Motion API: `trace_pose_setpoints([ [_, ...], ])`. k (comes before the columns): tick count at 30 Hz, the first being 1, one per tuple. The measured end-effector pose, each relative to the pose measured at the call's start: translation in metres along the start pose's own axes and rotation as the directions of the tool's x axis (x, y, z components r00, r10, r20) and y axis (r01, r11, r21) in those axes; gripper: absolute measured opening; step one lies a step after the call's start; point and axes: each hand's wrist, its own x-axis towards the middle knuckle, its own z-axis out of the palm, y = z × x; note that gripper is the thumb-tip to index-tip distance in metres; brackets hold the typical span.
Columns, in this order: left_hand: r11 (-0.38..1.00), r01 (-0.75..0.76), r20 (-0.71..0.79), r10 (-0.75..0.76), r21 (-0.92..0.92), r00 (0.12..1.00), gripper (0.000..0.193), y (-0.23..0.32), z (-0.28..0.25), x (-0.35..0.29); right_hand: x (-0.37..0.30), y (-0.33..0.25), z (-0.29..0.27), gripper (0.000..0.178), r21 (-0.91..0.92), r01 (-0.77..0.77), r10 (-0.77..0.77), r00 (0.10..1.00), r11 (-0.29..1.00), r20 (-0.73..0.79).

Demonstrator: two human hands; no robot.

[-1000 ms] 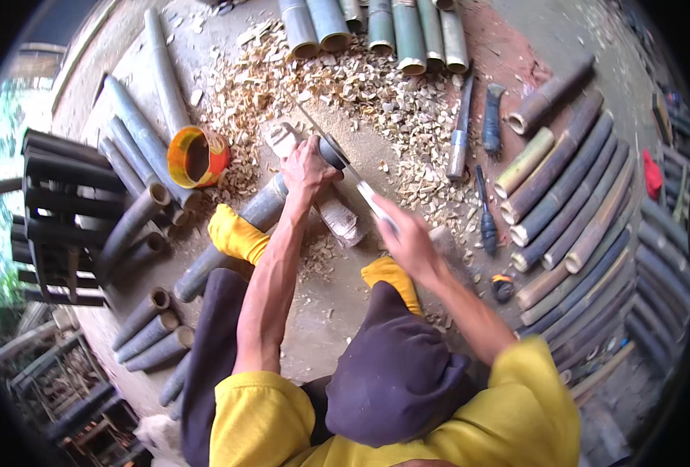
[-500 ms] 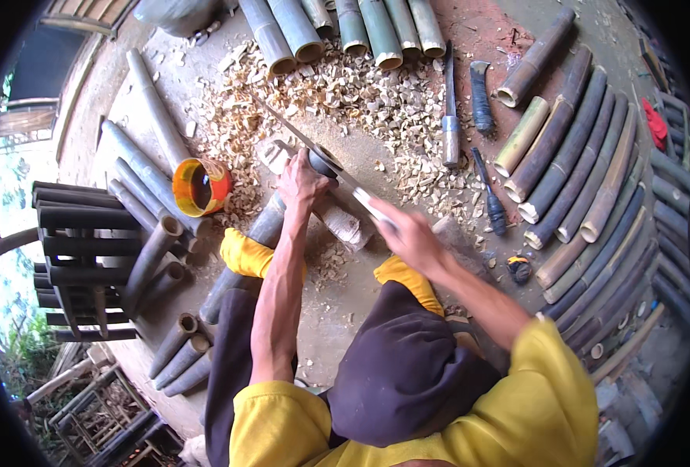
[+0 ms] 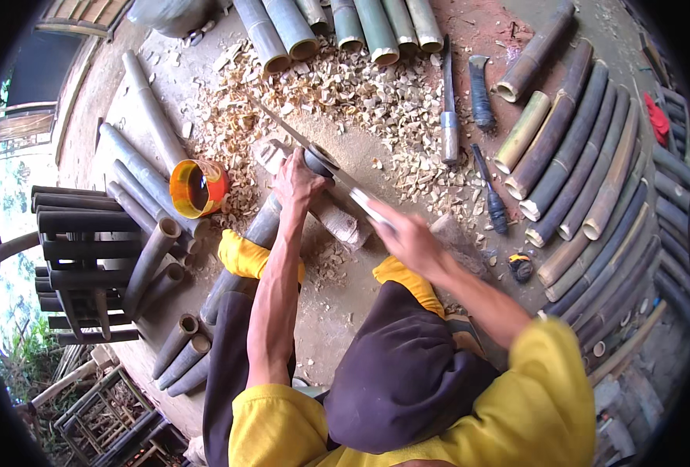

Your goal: The person measures a bamboo pole using a tape measure and marks it with a small tool, then saws the bamboo pole while holding it against a wooden block.

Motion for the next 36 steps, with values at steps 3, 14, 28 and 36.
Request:
trace_pose_setpoints([
  [3, 1.000, 0.012, 0.016, -0.012, 0.008, 1.000, 0.054, -0.015, 0.007, -0.005, 0.028, 0.002, 0.029, 0.035, 0.031, 0.112, -0.109, 0.991, 0.993, -0.076],
  [14, 0.999, 0.040, 0.030, -0.041, 0.015, 0.999, 0.060, -0.010, -0.007, -0.005, -0.059, 0.006, -0.009, 0.032, -0.141, 0.117, -0.132, 0.986, 0.983, -0.101],
  [28, 0.997, -0.049, 0.039, 0.051, -0.051, 0.998, 0.066, -0.012, -0.018, -0.015, -0.139, 0.018, -0.119, 0.038, -0.452, -0.040, -0.213, 0.843, 0.891, -0.495],
  [36, 0.968, -0.218, 0.472, 0.134, 0.128, 0.872, 0.074, -0.129, -0.141, -0.038, -0.110, 0.138, -0.231, 0.040, -0.639, -0.451, -0.170, 0.719, 0.623, -0.674],
])
